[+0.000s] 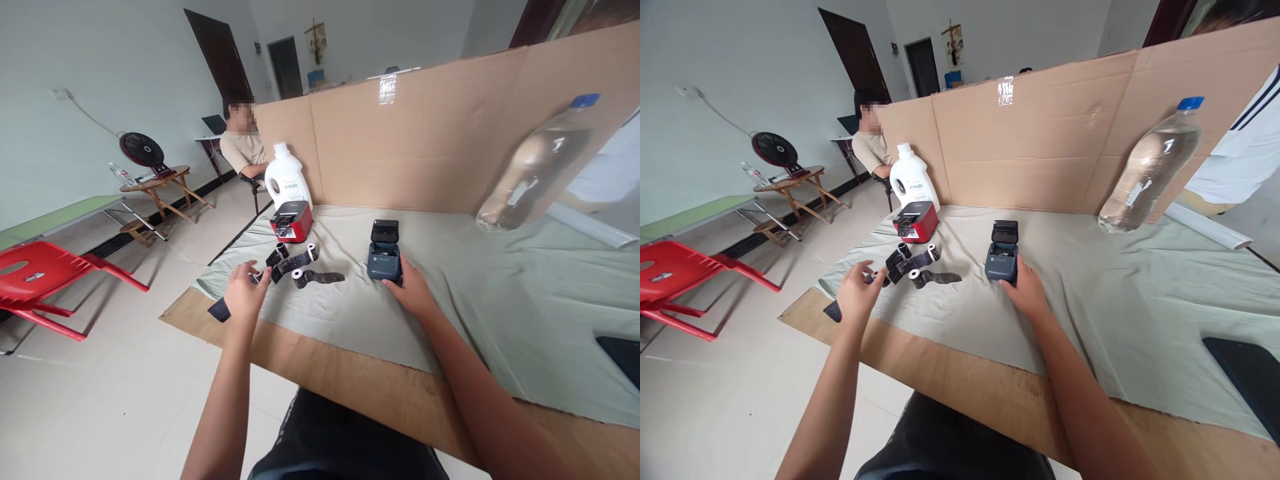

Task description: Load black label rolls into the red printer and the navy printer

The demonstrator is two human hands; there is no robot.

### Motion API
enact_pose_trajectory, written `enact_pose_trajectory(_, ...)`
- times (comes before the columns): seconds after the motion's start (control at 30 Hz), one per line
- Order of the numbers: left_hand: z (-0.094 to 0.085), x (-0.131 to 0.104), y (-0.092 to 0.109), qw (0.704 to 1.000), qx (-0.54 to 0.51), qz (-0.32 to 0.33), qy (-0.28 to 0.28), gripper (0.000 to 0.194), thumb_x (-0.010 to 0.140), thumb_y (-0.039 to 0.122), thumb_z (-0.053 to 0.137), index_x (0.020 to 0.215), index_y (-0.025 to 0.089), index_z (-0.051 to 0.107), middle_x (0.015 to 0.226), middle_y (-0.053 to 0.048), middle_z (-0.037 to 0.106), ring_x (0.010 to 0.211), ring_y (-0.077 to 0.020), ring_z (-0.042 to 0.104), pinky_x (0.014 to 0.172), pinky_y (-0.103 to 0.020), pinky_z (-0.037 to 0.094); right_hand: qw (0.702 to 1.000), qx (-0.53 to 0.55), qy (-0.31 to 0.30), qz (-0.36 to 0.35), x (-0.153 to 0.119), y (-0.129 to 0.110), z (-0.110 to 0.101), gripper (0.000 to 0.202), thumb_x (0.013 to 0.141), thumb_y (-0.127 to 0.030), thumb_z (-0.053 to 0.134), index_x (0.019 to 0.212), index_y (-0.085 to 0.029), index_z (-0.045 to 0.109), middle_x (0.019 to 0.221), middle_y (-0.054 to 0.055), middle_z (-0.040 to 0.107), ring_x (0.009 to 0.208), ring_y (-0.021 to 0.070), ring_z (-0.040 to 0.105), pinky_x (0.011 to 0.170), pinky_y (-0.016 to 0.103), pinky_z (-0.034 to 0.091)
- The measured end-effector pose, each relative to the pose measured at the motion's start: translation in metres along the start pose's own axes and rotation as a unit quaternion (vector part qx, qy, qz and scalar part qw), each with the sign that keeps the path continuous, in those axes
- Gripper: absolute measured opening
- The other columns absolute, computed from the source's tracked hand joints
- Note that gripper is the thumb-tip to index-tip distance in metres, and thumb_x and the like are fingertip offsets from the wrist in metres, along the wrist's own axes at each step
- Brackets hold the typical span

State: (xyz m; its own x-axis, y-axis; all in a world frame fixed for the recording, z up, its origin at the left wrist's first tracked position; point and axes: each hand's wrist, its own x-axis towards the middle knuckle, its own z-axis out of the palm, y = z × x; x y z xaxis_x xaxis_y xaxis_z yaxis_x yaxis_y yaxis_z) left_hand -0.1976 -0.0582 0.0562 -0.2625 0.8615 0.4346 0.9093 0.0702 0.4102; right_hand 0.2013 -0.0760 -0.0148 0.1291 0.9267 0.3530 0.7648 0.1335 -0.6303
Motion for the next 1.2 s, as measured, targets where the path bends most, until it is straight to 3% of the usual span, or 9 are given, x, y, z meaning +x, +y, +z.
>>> enact_pose_trajectory(0.17, -0.007, 0.022, -0.039, 0.987, 0.104, 0.013, -0.121, 0.035, 0.085, 0.052, 0.065, 0.108, 0.026, 0.074, 0.096, -0.010, 0.077, 0.105, -0.0346, 0.065, 0.105, -0.049, 0.034, 1.000, 0.006, 0.001, 0.011, -0.001, 0.000, 0.000, 0.076, 0.080, -0.043, 0.065, 0.148, -0.017, 0.042, 0.124, 0.019, 0.063, 0.100, 0.0348, 0.060, 0.088, 0.053, 0.050)
enact_pose_trajectory(0.27, -0.009, 0.014, -0.028, 0.994, 0.085, 0.047, -0.052, 0.031, 0.089, 0.047, 0.063, 0.109, 0.026, 0.072, 0.099, -0.008, 0.077, 0.095, -0.0309, 0.068, 0.100, -0.042, 0.037, 0.993, 0.065, 0.094, -0.007, -0.006, -0.021, -0.008, 0.075, 0.080, -0.043, 0.062, 0.147, -0.016, 0.042, 0.147, 0.022, 0.044, 0.113, 0.0332, 0.058, 0.096, 0.052, 0.049)
enact_pose_trajectory(0.33, -0.007, 0.000, -0.003, 0.993, 0.042, 0.104, 0.033, 0.031, 0.094, 0.043, 0.057, 0.116, 0.025, 0.070, 0.109, -0.009, 0.075, 0.097, -0.0297, 0.069, 0.096, -0.041, 0.039, 0.982, 0.116, 0.147, -0.036, -0.009, -0.049, -0.014, 0.062, 0.083, -0.042, 0.058, 0.139, -0.018, 0.050, 0.146, 0.019, 0.044, 0.117, 0.0305, 0.057, 0.097, 0.047, 0.049)
enact_pose_trajectory(0.4, 0.000, -0.016, 0.034, 0.979, -0.020, 0.185, 0.079, 0.031, 0.097, 0.040, 0.054, 0.119, 0.025, 0.068, 0.114, -0.010, 0.074, 0.103, -0.0288, 0.068, 0.093, -0.040, 0.039, 0.972, 0.195, 0.125, -0.032, -0.008, -0.084, -0.016, 0.041, 0.086, -0.042, 0.054, 0.120, -0.020, 0.062, 0.123, 0.014, 0.061, 0.104, 0.0263, 0.060, 0.091, 0.042, 0.050)
enact_pose_trajectory(0.5, 0.018, -0.035, 0.095, 0.943, -0.110, 0.303, 0.082, 0.027, 0.097, 0.038, 0.057, 0.119, 0.025, 0.068, 0.118, -0.010, 0.073, 0.107, -0.0273, 0.067, 0.090, -0.040, 0.039, 0.919, 0.384, -0.063, 0.063, 0.007, -0.129, -0.010, 0.035, 0.090, -0.050, 0.048, 0.101, -0.022, 0.065, 0.089, 0.007, 0.067, 0.079, 0.0202, 0.062, 0.070, 0.033, 0.050)
enact_pose_trajectory(0.57, 0.033, -0.042, 0.129, 0.925, -0.149, 0.343, 0.072, 0.027, 0.098, 0.036, 0.055, 0.120, 0.025, 0.066, 0.121, -0.010, 0.073, 0.108, -0.0268, 0.067, 0.090, -0.040, 0.039, 0.871, 0.462, -0.124, 0.113, 0.023, -0.143, -0.005, 0.035, 0.087, -0.054, 0.054, 0.088, -0.021, 0.064, 0.078, 0.004, 0.064, 0.069, 0.0174, 0.058, 0.059, 0.029, 0.044)
enact_pose_trajectory(0.7, 0.055, -0.047, 0.158, 0.927, -0.187, 0.313, 0.085, 0.042, 0.096, 0.041, 0.058, 0.133, 0.022, 0.058, 0.127, -0.013, 0.070, 0.113, -0.0300, 0.065, 0.095, -0.042, 0.040, 0.845, 0.504, -0.124, 0.128, 0.055, -0.134, -0.016, 0.028, 0.074, -0.046, 0.073, 0.080, -0.020, 0.066, 0.076, 0.001, 0.062, 0.066, 0.0144, 0.056, 0.056, 0.026, 0.039)
enact_pose_trajectory(0.9, 0.065, -0.056, 0.144, 0.934, -0.232, 0.268, 0.045, 0.063, 0.092, 0.044, 0.062, 0.146, 0.020, 0.042, 0.137, -0.016, 0.062, 0.125, -0.0327, 0.058, 0.102, -0.045, 0.040, 0.842, 0.483, -0.217, 0.103, 0.070, -0.106, -0.056, 0.031, 0.079, -0.042, 0.072, 0.100, -0.019, 0.071, 0.075, 0.000, 0.059, 0.061, 0.0117, 0.051, 0.057, 0.026, 0.037)
enact_pose_trajectory(1.2, 0.089, -0.069, 0.150, 0.914, -0.328, 0.217, -0.095, 0.047, 0.094, 0.036, 0.058, 0.137, 0.022, 0.047, 0.092, -0.003, 0.067, 0.089, -0.0212, 0.066, 0.094, -0.039, 0.046, 0.875, 0.398, -0.251, 0.111, 0.071, -0.094, -0.072, 0.025, 0.079, -0.031, 0.067, 0.102, -0.021, 0.067, 0.089, 0.001, 0.060, 0.071, 0.0126, 0.050, 0.059, 0.025, 0.039)
